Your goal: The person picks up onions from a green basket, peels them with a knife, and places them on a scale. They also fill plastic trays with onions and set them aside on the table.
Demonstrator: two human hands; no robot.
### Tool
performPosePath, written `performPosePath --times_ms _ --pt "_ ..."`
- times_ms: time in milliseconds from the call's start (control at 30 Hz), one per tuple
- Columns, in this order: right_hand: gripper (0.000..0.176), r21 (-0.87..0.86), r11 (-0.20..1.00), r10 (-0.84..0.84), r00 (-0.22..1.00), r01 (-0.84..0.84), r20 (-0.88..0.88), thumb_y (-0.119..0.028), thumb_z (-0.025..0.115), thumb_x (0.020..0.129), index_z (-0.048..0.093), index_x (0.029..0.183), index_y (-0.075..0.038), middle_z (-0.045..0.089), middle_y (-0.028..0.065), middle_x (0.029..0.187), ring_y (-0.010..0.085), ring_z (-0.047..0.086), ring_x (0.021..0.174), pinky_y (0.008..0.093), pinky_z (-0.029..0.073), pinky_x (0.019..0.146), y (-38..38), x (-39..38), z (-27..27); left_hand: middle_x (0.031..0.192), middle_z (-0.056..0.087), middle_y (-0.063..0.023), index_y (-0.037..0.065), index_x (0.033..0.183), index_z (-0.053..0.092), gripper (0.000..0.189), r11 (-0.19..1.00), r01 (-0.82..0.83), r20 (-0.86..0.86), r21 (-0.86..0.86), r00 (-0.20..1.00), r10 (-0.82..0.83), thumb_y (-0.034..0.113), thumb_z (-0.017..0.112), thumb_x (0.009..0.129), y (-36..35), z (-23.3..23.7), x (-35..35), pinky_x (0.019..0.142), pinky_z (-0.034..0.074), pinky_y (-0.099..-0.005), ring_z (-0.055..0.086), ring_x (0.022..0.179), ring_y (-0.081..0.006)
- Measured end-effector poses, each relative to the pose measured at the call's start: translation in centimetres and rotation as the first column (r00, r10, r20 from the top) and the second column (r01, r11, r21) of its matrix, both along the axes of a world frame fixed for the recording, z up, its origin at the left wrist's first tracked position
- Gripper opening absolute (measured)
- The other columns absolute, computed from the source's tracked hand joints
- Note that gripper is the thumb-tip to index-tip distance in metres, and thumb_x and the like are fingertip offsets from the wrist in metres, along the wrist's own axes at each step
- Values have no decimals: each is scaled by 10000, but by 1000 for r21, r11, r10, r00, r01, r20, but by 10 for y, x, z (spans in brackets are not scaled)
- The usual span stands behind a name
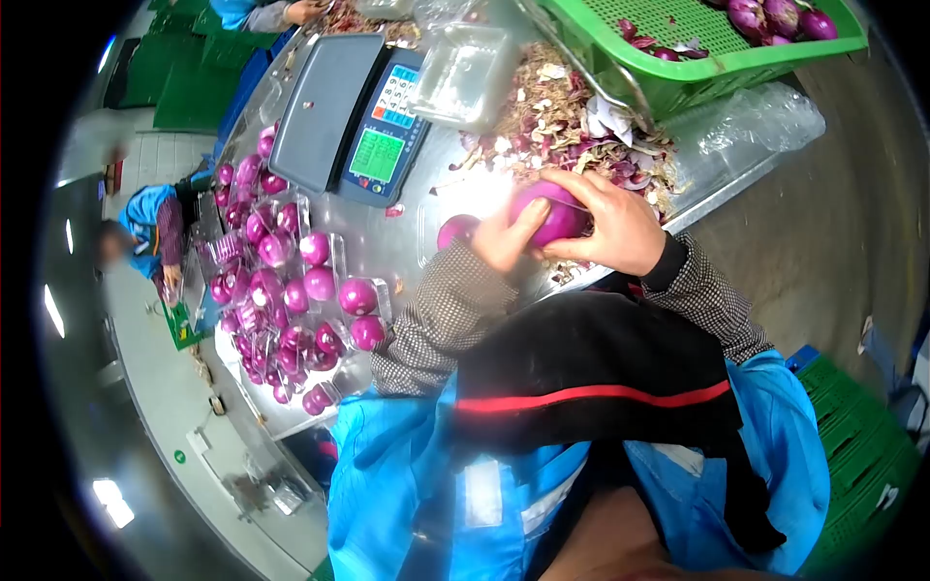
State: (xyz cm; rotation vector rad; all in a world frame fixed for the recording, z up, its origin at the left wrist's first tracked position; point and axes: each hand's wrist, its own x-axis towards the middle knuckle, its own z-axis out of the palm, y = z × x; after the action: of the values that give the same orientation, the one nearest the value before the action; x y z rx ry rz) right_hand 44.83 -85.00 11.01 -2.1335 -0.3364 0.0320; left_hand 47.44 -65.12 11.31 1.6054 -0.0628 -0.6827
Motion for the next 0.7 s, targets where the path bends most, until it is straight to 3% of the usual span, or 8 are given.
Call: performPosePath --times_ms 67,133,167,267,300,400,533,700 --pt "742 61 995 92 989 -85 -117 -420 786 731 513 1343 -100 634 157 1139 292 661 1008 364 528 847 -5 -1 -11 825 624 -92 44 1163 558 354 994 107 -141 -14 984 -108 351 465 1014 8 -4 -6 643 512 -317 613 694 -180" --pt "678 377 924 194 929 -64 -315 -341 764 793 503 1331 -21 632 151 1190 198 640 1060 323 506 896 -6 -8 -23 920 644 -79 23 1242 545 414 969 208 -67 132 977 -201 364 456 1024 31 -11 -3 690 520 -291 627 793 -158" --pt "637 368 927 195 927 -68 -321 -307 746 833 499 1329 6 634 119 1164 151 610 1056 304 486 915 -5 -11 -45 968 654 -73 13 1281 538 446 944 255 -38 208 967 -253 370 451 1029 48 -17 0 713 524 -278 634 843 -147" --pt "576 508 859 238 832 60 -502 -298 718 868 512 1302 20 634 99 1146 139 601 1034 293 479 914 5 -22 -56 921 657 -109 42 1229 606 472 800 -158 552 579 798 -242 340 689 872 109 -48 17 805 527 -333 641 834 -213" --pt "552 489 867 220 802 100 -555 -295 710 877 521 1286 24 635 94 1137 137 601 1018 292 482 902 10 -24 -54 953 650 -133 45 1233 603 524 725 -239 440 646 893 -97 346 739 826 123 -50 24 827 527 -359 643 871 -242" --pt "489 474 857 187 735 203 -652 -286 698 891 549 1234 29 640 75 1091 127 602 969 284 489 862 26 -25 -50 1024 609 -180 61 1235 603 645 532 -257 505 807 767 -395 394 814 724 140 -67 13 861 516 -406 622 951 -313" --pt "419 449 875 168 757 180 -631 -277 672 912 572 1187 23 647 64 1008 111 606 912 272 492 808 46 -20 -53 1253 498 -211 136 1346 503 886 317 -120 293 941 758 -583 486 839 604 118 -70 -7 943 466 -484 519 1139 -381" --pt "439 482 871 182 852 92 -491 -307 661 917 571 1187 27 658 105 1033 139 620 930 288 497 821 67 -13 -66 1423 386 -203 123 1325 500 701 372 -195 363 907 809 -461 470 710 753 129 -69 -10 1056 357 -508 384 1310 -368"
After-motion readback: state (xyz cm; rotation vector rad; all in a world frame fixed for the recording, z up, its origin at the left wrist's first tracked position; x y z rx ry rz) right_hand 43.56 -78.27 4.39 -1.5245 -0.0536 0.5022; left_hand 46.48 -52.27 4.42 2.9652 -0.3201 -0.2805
